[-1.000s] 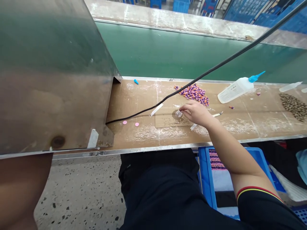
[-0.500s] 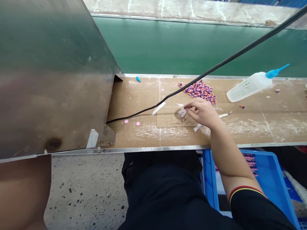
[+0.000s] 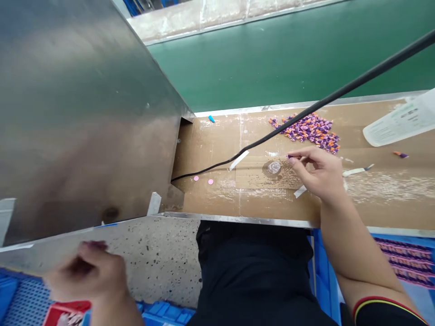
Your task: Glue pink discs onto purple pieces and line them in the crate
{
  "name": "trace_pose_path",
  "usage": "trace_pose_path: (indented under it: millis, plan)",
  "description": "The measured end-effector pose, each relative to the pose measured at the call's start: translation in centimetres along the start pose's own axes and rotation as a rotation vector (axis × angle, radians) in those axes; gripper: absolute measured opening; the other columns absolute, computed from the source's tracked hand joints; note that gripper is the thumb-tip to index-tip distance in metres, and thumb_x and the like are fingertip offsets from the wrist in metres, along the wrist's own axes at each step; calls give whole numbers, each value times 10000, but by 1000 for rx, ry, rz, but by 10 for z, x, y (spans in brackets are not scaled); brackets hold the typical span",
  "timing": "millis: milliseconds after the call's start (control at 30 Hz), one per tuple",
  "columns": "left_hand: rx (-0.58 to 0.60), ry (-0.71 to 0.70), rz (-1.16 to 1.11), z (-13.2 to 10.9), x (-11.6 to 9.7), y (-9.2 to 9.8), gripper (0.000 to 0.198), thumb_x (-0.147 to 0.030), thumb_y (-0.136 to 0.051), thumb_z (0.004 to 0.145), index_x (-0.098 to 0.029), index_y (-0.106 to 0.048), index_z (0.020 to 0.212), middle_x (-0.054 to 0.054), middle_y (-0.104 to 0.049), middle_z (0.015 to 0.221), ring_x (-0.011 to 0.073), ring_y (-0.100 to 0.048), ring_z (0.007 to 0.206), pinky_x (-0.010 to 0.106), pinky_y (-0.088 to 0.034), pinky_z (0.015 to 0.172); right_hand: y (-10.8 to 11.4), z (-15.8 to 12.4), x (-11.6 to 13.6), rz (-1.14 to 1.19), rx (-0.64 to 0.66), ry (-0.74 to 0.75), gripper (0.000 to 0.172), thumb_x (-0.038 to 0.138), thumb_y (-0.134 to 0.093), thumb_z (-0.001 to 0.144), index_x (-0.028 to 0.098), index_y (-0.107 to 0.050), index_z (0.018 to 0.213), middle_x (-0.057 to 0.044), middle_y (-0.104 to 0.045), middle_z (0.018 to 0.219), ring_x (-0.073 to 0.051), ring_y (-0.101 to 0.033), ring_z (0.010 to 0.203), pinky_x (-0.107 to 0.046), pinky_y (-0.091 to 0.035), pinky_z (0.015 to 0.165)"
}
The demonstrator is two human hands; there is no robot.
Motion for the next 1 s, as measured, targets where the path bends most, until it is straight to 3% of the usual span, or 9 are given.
trace_pose_path:
  millis: [67, 133, 200, 300, 433, 533, 633, 800, 1000]
  plan:
    - [-40, -163, -61, -40, 0, -15, 352, -411, -948, 672, -222, -680, 544, -1, -597, 475, 165, -555, 476, 295, -482, 507, 1, -1, 0, -20, -24, 10, 91, 311, -720, 977, 281, -800, 1007, -38, -788, 904, -192, -693, 706, -355, -609, 653]
    - [173, -131, -308, -84, -12, -44, 212, -391, -932, 714, -237, -792, 673, 33, -733, 601, 189, -654, 508, 301, -547, 502, 0, -1, 0, -34, -41, 13, 86, 306, -721, 979, 281, -797, 1011, -39, -784, 911, -193, -689, 706, -361, -607, 659]
    - [576, 161, -574, -123, -35, -86, 206, -439, -904, 813, -239, -852, 819, 70, -800, 739, 189, -725, 589, 285, -598, 539, -3, -2, -2, -40, -60, 16, 87, 302, -719, 977, 274, -796, 1007, -38, -784, 913, -191, -687, 706, -360, -600, 659]
    - [1032, 584, -920, -154, -88, -149, 411, -573, -996, 673, -214, -864, 822, 82, -786, 706, 168, -728, 579, 229, -581, 516, -9, -1, -6, -36, -89, 20, 99, 298, -717, 968, 257, -799, 1005, -37, -792, 912, -176, -677, 680, -349, -586, 649]
    - [1338, 746, -1050, -150, -144, -211, 493, -489, -1089, 499, -197, -868, 830, 91, -819, 799, 145, -762, 682, 204, -624, 646, -15, 3, -14, 18, -98, -13, 138, 302, -691, 962, 231, -799, 1009, -45, -793, 899, -162, -661, 655, -336, -572, 625]
    - [1362, 634, -1038, -141, -162, -239, 517, -447, -1098, 478, -176, -864, 852, 99, -829, 836, 162, -780, 735, 233, -645, 704, -12, 3, -9, 123, -114, -67, 142, 321, -692, 964, 229, -791, 1006, -47, -791, 909, -171, -683, 702, -332, -585, 637]
    - [1337, 502, -1001, -138, -163, -252, 543, -443, -1087, 504, -160, -857, 906, 98, -827, 827, 185, -785, 741, 287, -665, 734, -14, -10, 11, 306, -133, -70, 111, 325, -722, 973, 242, -785, 1012, -45, -798, 948, -185, -737, 800, -330, -623, 687]
    - [1334, 374, -983, -141, -151, -248, 501, -474, -1015, 672, -175, -858, 1043, 113, -846, 919, 227, -814, 840, 378, -690, 854, -38, -44, 35, 436, -86, -126, 99, 317, -716, 1002, 266, -791, 1042, -50, -799, 970, -197, -772, 841, -338, -662, 710]
    - [1162, -16, -975, -129, -149, -237, 228, -445, -887, 860, -273, -882, 1009, 97, -847, 1028, 230, -793, 949, 389, -651, 924, -65, -56, 41, 515, -122, -186, 122, 361, -715, 1029, 275, -794, 1064, -62, -809, 1051, -205, -808, 925, -376, -708, 842]
Point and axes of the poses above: each hand's wrist, its own z-axis towards the middle knuckle, its own y-axis out of the back of the hand, x = y × z, the point moved 4 cm from there along z, towards the middle knuckle
